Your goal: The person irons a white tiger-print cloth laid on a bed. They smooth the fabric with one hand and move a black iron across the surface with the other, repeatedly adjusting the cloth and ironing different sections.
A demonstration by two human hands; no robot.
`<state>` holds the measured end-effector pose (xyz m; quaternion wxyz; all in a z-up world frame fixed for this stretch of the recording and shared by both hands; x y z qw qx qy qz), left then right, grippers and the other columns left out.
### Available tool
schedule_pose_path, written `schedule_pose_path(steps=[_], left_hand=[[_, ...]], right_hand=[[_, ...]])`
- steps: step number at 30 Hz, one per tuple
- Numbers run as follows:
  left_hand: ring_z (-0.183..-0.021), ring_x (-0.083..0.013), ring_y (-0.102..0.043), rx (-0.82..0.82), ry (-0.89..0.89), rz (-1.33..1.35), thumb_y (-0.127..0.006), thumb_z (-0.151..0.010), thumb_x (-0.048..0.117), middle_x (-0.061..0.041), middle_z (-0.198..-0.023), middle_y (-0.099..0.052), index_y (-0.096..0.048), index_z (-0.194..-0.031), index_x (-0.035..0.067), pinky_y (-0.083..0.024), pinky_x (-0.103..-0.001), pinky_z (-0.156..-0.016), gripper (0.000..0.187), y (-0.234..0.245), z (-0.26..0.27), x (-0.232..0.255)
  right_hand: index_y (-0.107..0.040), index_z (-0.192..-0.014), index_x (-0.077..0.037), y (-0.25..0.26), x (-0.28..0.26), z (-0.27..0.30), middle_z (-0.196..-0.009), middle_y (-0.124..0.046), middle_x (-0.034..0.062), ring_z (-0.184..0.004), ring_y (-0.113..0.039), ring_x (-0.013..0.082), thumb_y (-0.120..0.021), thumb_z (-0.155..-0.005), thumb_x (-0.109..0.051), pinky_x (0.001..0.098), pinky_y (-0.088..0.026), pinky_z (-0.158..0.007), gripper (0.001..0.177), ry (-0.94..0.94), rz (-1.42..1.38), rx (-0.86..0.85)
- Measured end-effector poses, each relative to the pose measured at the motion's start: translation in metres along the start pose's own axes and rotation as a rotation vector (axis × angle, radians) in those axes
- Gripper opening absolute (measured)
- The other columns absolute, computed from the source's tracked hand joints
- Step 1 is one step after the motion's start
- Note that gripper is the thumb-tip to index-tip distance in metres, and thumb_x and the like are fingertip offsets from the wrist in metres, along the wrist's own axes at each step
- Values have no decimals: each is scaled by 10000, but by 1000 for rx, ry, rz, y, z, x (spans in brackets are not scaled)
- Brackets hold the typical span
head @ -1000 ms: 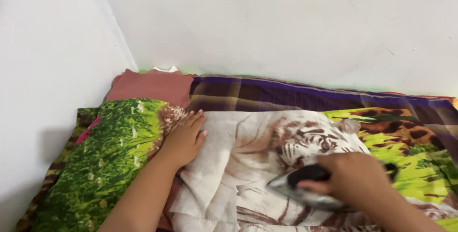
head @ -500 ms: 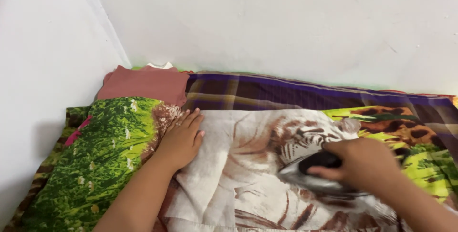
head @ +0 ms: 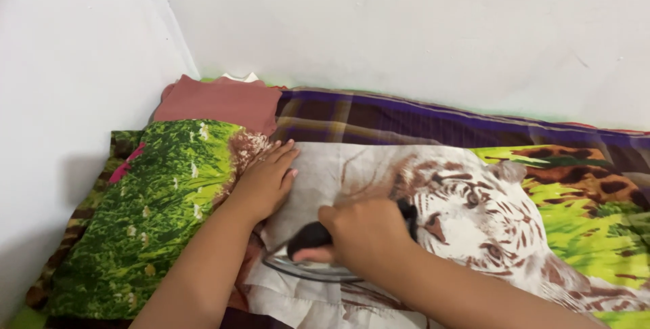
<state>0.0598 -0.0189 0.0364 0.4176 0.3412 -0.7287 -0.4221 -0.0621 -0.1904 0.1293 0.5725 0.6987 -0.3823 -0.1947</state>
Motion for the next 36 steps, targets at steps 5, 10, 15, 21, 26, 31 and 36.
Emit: schedule_pose_path(steps=[5, 10, 15, 21, 26, 31, 36], left_hand=[[-1505, -320, -361, -24, 4, 1, -497, -1014, 341, -87, -1643, -408, -508, -1500, 109, -264, -478, -1216, 539, 1, 1, 2], [-1567, -279, -238, -131, 47, -66, -452, -1021, 464, -52, -1702, -290, -413, -1559, 130, -214, -471, -1229, 635, 1, 0, 11], [-1588, -247, -154, -215, 130, -105, -397, -1014, 526, -11, -1731, -192, -307, -1606, 176, -131, -440, -1267, 694, 1, 3, 10], [-1580, -274, -172, -183, 102, -157, -394, -1021, 529, -40, -1723, -212, -323, -1601, 154, -146, -465, -1251, 695, -4, 1, 10], [-1586, -266, -138, -207, 148, -141, -323, -1049, 462, -23, -1729, -178, -300, -1610, 173, -124, -466, -1264, 632, -2, 2, 14], [-1547, -293, -267, -30, 56, -186, -361, -1035, 350, -47, -1685, -320, -416, -1563, 161, -190, -476, -1234, 563, -10, 4, 3], [-1469, -365, -386, 32, 78, -34, -464, -951, 95, -194, -1614, -400, -298, -1602, 26, -332, -510, -1180, 676, 0, 2, 1]], right_hand=[[-668, -769, -243, -6, 66, 69, -648, -691, 19, -554, -693, 311, -578, -733, -1019, 477, -495, -439, 782, -101, -6, -139], [-647, -781, -326, 8, 171, 142, -692, -716, -14, -716, -719, 301, -595, -638, -1056, 457, -556, -643, 746, -542, 117, -422], [-698, -1018, -325, 54, 250, 200, -825, -817, -57, -827, -820, 154, -289, -778, -985, 256, -636, -633, 812, -1075, 374, -746], [-602, -740, -393, 19, 288, 228, -498, -589, -127, -526, -632, 93, -428, -717, -980, 220, -422, -502, 613, -835, 587, -503], [-650, -657, -395, -2, 206, 168, -572, -696, -184, -556, -687, 76, -634, -647, -961, 282, -524, -539, 566, -439, 137, -380], [-566, -614, -249, 9, 78, 97, -548, -629, -39, -482, -649, 289, -739, -718, -937, 447, -462, -442, 717, 89, -159, -6], [-687, -836, -221, -2, 38, 25, -825, -718, 12, -503, -691, 288, -484, -735, -1006, 442, -437, -334, 817, 25, 7, 19]])
Point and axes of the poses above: each hand's wrist, its own z-axis away from the middle knuckle, its own y-axis out of the back of the hand, x = y × z, the point moved 7 cm from there along -z, towards the middle knuckle
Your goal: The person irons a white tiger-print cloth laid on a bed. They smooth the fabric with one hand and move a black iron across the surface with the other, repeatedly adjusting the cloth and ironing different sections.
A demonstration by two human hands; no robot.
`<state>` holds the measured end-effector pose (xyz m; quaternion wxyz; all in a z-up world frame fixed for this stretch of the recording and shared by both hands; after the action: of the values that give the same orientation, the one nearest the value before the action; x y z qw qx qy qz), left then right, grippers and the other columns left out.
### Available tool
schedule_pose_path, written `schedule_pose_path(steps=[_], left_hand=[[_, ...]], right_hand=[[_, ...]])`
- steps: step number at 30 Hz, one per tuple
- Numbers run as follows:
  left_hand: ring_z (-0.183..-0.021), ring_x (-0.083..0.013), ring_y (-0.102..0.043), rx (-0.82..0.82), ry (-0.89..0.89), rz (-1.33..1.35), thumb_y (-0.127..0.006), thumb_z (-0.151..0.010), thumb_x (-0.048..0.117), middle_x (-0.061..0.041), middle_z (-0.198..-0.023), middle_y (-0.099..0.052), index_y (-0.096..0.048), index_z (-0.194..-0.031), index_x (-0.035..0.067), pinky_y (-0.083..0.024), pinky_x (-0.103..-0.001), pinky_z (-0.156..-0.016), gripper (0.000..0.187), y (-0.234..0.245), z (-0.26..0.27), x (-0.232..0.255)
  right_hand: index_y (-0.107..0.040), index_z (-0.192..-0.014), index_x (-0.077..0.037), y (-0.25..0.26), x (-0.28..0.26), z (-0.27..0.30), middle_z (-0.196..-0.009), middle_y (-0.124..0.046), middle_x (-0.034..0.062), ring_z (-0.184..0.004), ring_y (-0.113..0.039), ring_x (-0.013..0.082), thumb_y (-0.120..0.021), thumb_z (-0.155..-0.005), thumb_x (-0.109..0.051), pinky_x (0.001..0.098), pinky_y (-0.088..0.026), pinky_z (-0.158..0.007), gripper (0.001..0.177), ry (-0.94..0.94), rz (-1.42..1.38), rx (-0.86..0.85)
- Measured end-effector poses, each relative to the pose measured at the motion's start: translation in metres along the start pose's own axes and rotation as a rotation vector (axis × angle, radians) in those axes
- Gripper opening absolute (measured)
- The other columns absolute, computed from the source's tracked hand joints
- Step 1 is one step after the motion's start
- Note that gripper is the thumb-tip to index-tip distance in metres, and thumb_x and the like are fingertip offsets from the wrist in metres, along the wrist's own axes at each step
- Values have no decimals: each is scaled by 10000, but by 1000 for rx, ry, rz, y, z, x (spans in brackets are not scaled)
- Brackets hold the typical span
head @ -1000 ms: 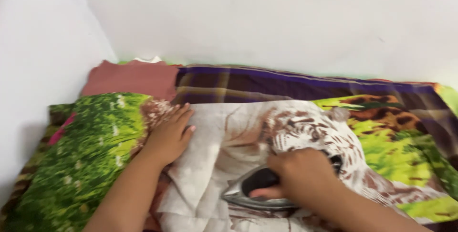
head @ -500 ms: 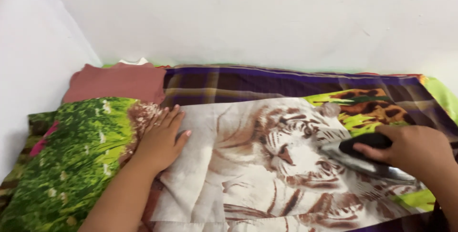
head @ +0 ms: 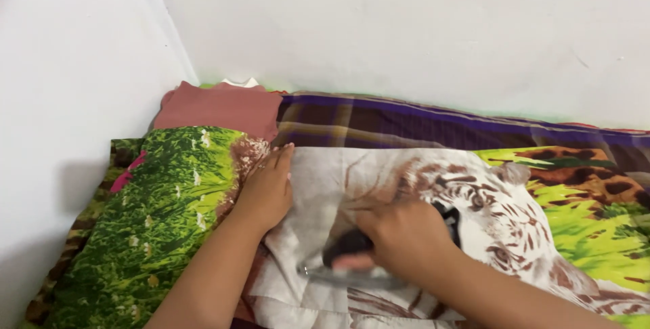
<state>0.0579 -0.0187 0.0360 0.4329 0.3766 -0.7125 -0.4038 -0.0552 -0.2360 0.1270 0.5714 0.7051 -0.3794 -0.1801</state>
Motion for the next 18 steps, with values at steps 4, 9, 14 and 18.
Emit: schedule_pose_path(steps=[4, 9, 14, 18], left_hand=[[-1383, -398, -529, 89, -57, -86, -525, -892, 126, -214, -1478, -552, -359, -1592, 41, -383, -488, -1159, 725, 2, 2, -3], [-1341, -489, -536, 178, 22, 261, -467, -942, 27, -313, -1445, -546, -228, -1632, -18, -432, -550, -1125, 732, 29, 4, 5], [-1385, -392, -529, 112, -32, -89, -543, -997, 367, -227, -1449, -575, -484, -1521, 40, -382, -499, -1157, 621, 11, 4, 7], [-1486, -326, -442, 39, -10, -204, -528, -992, 496, -135, -1594, -486, -537, -1495, 109, -314, -469, -1220, 635, -1, 7, 1]], right_hand=[[-688, -821, -248, 9, 25, -49, -666, -724, 31, -668, -751, 269, -514, -775, -937, 431, -569, -602, 713, -127, 62, -68], [-694, -823, -190, 2, 76, -80, -664, -713, 24, -657, -744, 236, -546, -859, -828, 366, -562, -585, 656, -430, 219, -3], [-750, -958, -194, 12, 68, -58, -784, -762, 77, -792, -766, 305, -563, -808, -838, 422, -595, -673, 686, -374, 14, -152], [-749, -1085, -360, 31, 36, -1, -806, -770, 67, -813, -761, 342, -635, -737, -811, 498, -606, -717, 581, -242, -139, -238]])
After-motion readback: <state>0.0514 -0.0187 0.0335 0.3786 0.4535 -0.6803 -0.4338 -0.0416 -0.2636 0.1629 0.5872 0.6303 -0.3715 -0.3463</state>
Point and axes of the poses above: each hand's wrist, its own z-axis away from the middle knuckle, its own y-axis out of the back of the hand, x = y × z, the point moved 7 cm from there along -z, towards the middle knuckle
